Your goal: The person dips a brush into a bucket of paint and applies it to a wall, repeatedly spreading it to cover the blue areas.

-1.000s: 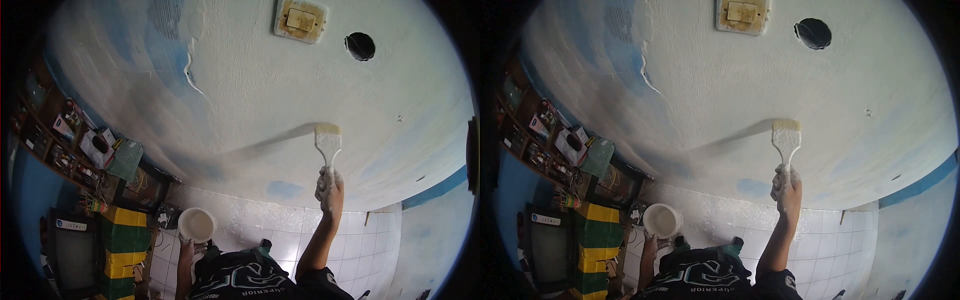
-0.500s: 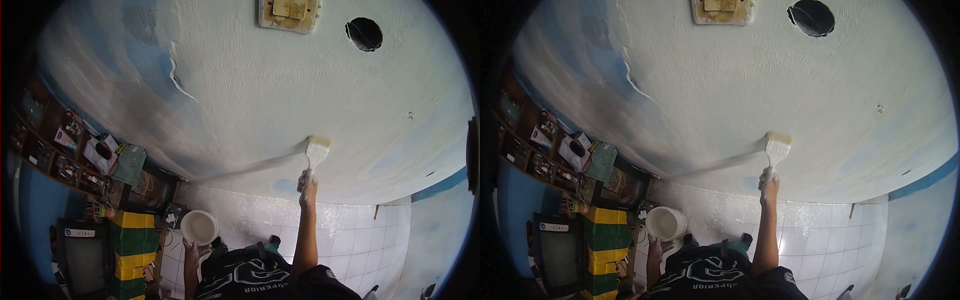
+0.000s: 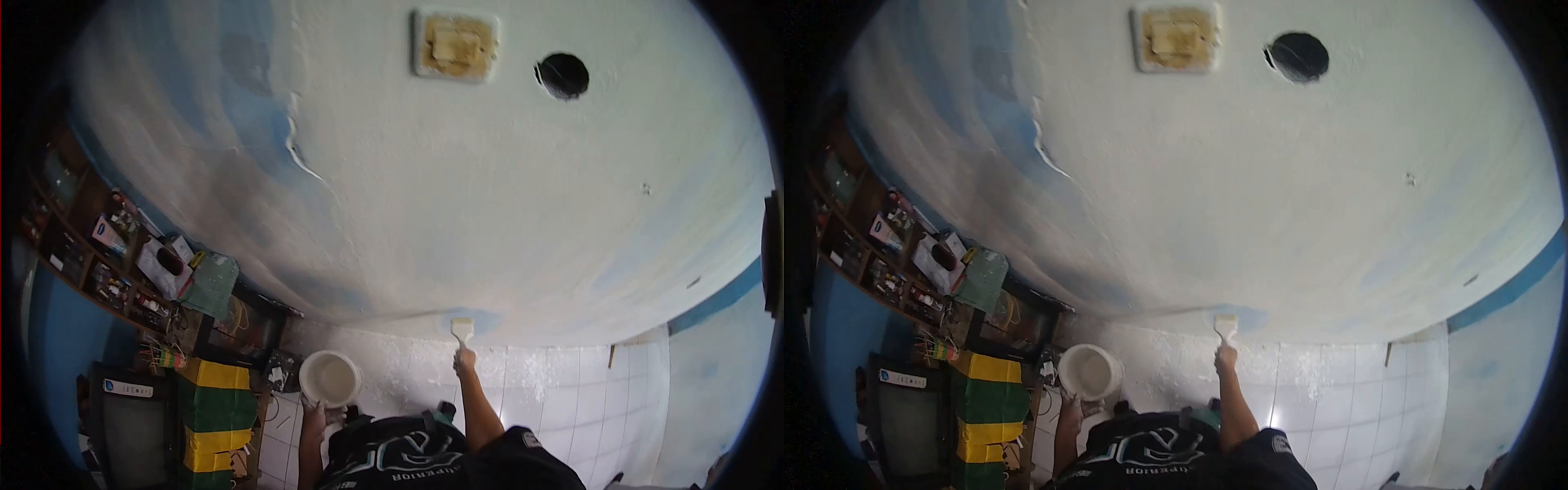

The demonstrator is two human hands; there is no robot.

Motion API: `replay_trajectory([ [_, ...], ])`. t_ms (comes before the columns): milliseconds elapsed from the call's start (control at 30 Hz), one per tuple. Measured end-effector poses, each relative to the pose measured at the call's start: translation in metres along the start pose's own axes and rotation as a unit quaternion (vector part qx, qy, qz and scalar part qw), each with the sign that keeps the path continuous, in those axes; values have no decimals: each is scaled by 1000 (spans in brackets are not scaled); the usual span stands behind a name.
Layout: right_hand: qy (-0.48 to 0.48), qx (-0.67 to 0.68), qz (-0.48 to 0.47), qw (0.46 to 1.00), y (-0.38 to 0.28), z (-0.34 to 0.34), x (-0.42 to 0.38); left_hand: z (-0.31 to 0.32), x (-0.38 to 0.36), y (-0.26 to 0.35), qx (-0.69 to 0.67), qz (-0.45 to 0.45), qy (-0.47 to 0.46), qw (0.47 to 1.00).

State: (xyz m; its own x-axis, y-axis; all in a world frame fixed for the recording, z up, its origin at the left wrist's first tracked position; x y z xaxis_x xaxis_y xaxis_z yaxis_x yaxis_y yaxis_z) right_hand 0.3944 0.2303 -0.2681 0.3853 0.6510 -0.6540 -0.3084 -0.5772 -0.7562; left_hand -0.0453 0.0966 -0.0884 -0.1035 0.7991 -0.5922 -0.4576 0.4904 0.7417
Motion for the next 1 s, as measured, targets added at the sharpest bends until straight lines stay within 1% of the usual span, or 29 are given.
replay_trajectory([
  [33, 18, -8, -9, 1000, -10, -4, -15, -1, -5, 0, 0, 10, 10, 1000],
  [100, -15, -2, -12, 1000, -62, -4, -73, 3, -11, 8, -7, 14, 29, 999],
  [167, -31, 1, -109, 994, -131, -3, -124, 6, -24, 8, -8, -9, 48, 999],
  [200, -36, 2, -155, 987, -169, -2, -150, 8, -24, 10, -5, -3, 42, 999],
  [267, -96, 35, -274, 956, -254, 10, -206, 13, -25, 12, 2, -12, 44, 999],
  [300, -124, 55, -336, 932, -299, 18, -240, 13, -26, 13, 6, -16, 47, 999],
  [367, -154, 60, -394, 904, -363, 29, -286, 15, -21, 12, 8, -18, 22, 1000],
  [400, -149, 48, -421, 893, -391, 34, -304, 16, -16, 12, 10, -18, 9, 1000],
  [467, -188, 67, -458, 866, -435, 51, -331, 17, -8, 16, 15, 6, -6, 1000],
  [500, -162, 70, -439, 881, -448, 60, -338, 18, -8, 18, 17, 16, -12, 1000],
  [533, -178, 63, -430, 883, -457, 69, -340, 24, -12, 25, 14, 14, -14, 1000],
  [633, -249, 113, -397, 876, -437, 101, -280, 20, -11, 25, 8, 22, 2, 1000],
  [700, -213, 109, -362, 901, -396, 107, -237, 15, -12, 24, 1, 8, 29, 1000],
  [767, -201, 116, -310, 922, -355, 103, -208, 14, -20, 19, -2, -3, 55, 998],
  [833, -185, 109, -299, 930, -316, 102, -186, 13, -24, 20, 10, -1, 71, 997],
  [867, -154, 72, -290, 942, -278, 97, -153, 13, -25, 18, 11, -8, 65, 998],
  [967, -138, 36, -260, 955, -223, 88, -113, 13, -24, 10, 24, -19, 42, 999],
  [1000, -116, 10, -261, 958, -193, 85, -87, 13, -23, 9, 37, -14, 38, 998],
])
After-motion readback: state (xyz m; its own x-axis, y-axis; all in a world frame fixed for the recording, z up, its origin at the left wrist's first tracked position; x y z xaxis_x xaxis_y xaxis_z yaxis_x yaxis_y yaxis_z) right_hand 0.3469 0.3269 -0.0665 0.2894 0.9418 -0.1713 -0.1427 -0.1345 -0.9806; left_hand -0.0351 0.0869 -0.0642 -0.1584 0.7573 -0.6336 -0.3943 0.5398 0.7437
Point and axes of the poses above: each hand's wrist, its own x-axis towards the middle knuckle, its own z-axis out of the palm, y = z × x, the point moved 9 cm from there along x, towards the middle knuckle, and after that the axes turned 2 degrees about -y, right-handed, at the moved point
